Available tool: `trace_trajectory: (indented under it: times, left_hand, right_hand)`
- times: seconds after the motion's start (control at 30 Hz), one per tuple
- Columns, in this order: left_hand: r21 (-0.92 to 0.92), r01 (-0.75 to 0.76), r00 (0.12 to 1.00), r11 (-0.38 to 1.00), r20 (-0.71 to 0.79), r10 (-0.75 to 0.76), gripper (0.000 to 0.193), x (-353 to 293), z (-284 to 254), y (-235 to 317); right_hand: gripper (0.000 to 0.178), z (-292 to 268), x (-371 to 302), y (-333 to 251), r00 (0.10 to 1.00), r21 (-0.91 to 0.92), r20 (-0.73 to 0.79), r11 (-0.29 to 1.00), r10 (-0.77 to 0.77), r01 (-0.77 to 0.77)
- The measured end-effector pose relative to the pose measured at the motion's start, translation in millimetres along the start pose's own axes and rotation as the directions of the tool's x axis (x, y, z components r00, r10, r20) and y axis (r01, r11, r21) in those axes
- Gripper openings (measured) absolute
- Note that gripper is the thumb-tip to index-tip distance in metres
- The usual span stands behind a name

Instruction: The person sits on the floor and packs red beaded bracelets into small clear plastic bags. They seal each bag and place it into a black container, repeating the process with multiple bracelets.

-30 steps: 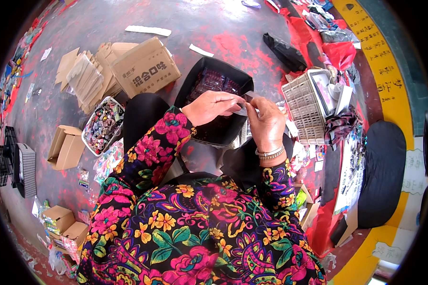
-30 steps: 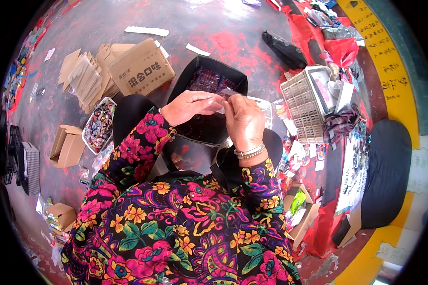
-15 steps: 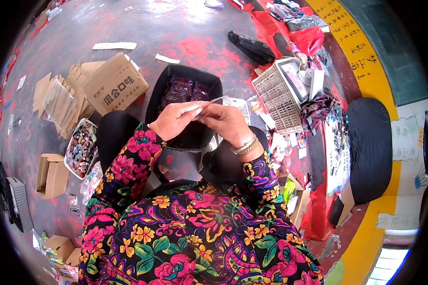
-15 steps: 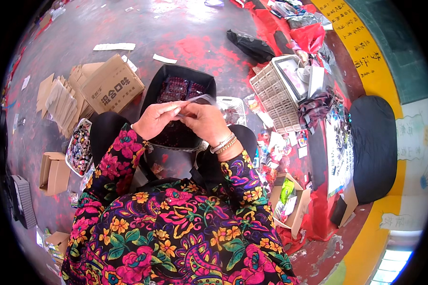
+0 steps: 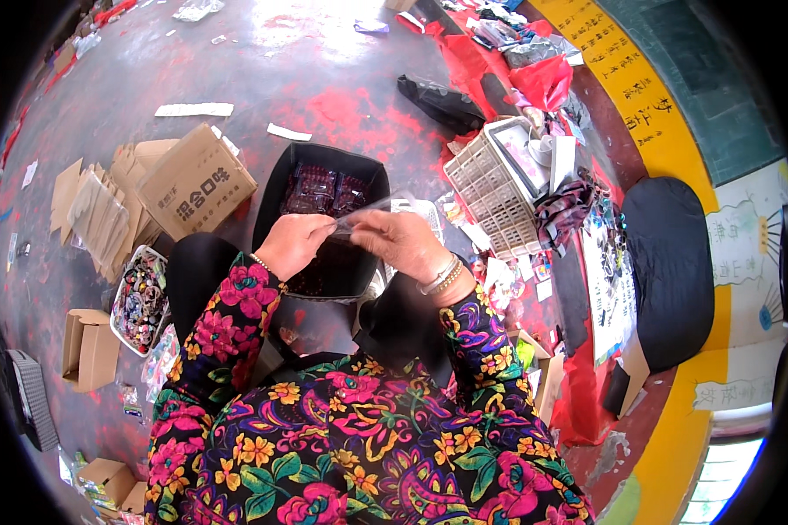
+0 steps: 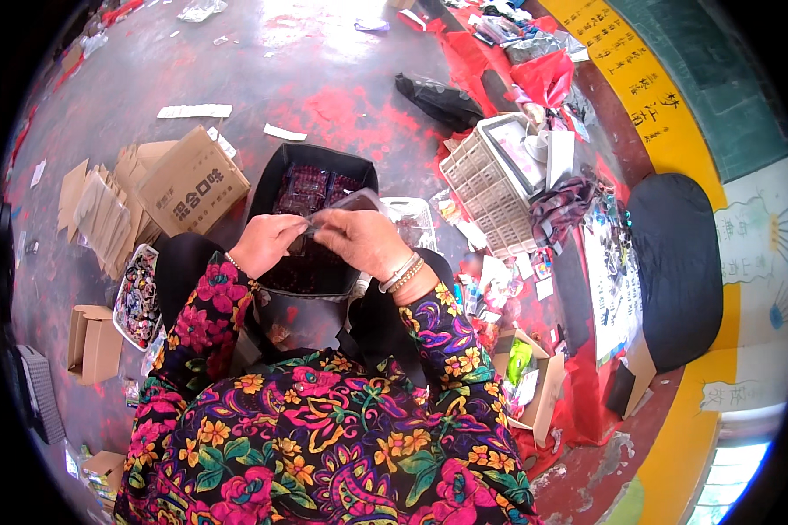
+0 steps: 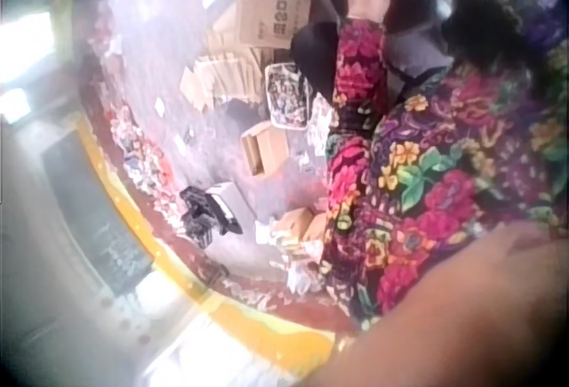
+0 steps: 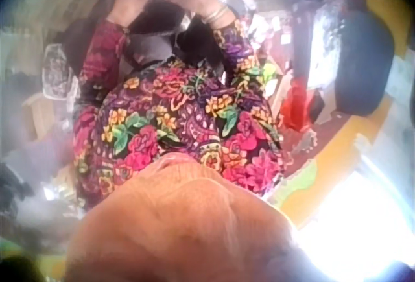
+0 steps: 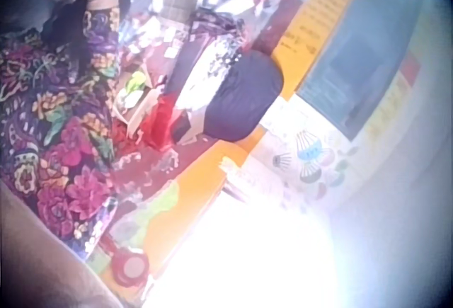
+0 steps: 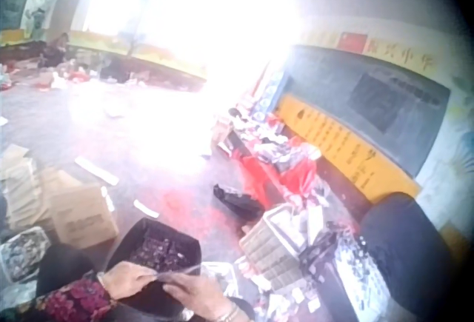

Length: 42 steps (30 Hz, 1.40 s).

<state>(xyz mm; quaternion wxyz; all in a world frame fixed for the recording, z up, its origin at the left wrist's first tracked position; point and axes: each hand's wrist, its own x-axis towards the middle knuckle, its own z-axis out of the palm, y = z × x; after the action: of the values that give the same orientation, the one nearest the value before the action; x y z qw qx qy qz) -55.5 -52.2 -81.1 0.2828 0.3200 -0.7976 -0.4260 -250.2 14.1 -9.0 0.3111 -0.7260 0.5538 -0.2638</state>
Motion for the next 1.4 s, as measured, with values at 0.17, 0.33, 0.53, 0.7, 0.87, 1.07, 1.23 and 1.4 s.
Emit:
trace_trajectory:
  times: [0.17, 0.33, 0.53, 0.7, 0.87, 1.07, 1.23, 1.4]
  left_hand:
    - [-0.121, 0.086, 0.995, 0.989, 0.059, -0.08, 0.022, 0, 2, 3]
    - [-0.113, -0.036, 0.993, 0.993, 0.106, 0.048, 0.039, 1, 2, 9]
    - [-0.03, -0.017, 0.995, 0.999, 0.098, 0.02, 0.05, -1, 7, 0]
    - [-0.072, 0.023, 0.99, 0.997, 0.138, -0.013, 0.057, -1, 5, 11]
    - [-0.073, 0.032, 0.998, 0.997, 0.051, -0.028, 0.059, -1, 7, 7]
    - [-0.087, -0.078, 0.997, 0.993, 0.01, 0.079, 0.051, 1, 6, 16]
    - [-0.204, -0.107, 0.994, 0.973, -0.015, 0.106, 0.04, 1, 9, -1]
    - [-0.229, -0.074, 0.997, 0.971, -0.046, 0.065, 0.032, 3, 6, -1]
  right_hand:
    - [0.027, 0, 0, 19, 0.984, -0.067, -0.004, 0.982, -0.176, 0.176]
    - [0.024, 6, -2, 20, 0.972, -0.073, -0.061, 0.972, -0.226, 0.222]
    - [0.025, -6, 10, 20, 0.856, -0.235, 0.269, 0.832, -0.442, 0.503]
    - [0.027, -8, 4, 4, 0.96, -0.214, 0.214, 0.951, -0.178, 0.224]
    - [0.031, -11, 7, 0, 0.97, -0.315, 0.244, 0.945, -0.009, 0.088]
    - [0.034, 2, 11, 30, 0.958, -0.196, 0.167, 0.944, -0.234, 0.264]
    - [0.035, -6, 17, 12, 0.966, -0.295, 0.256, 0.95, -0.026, 0.104]
    - [0.033, -12, 21, -1, 0.955, -0.31, 0.295, 0.949, 0.031, 0.065]
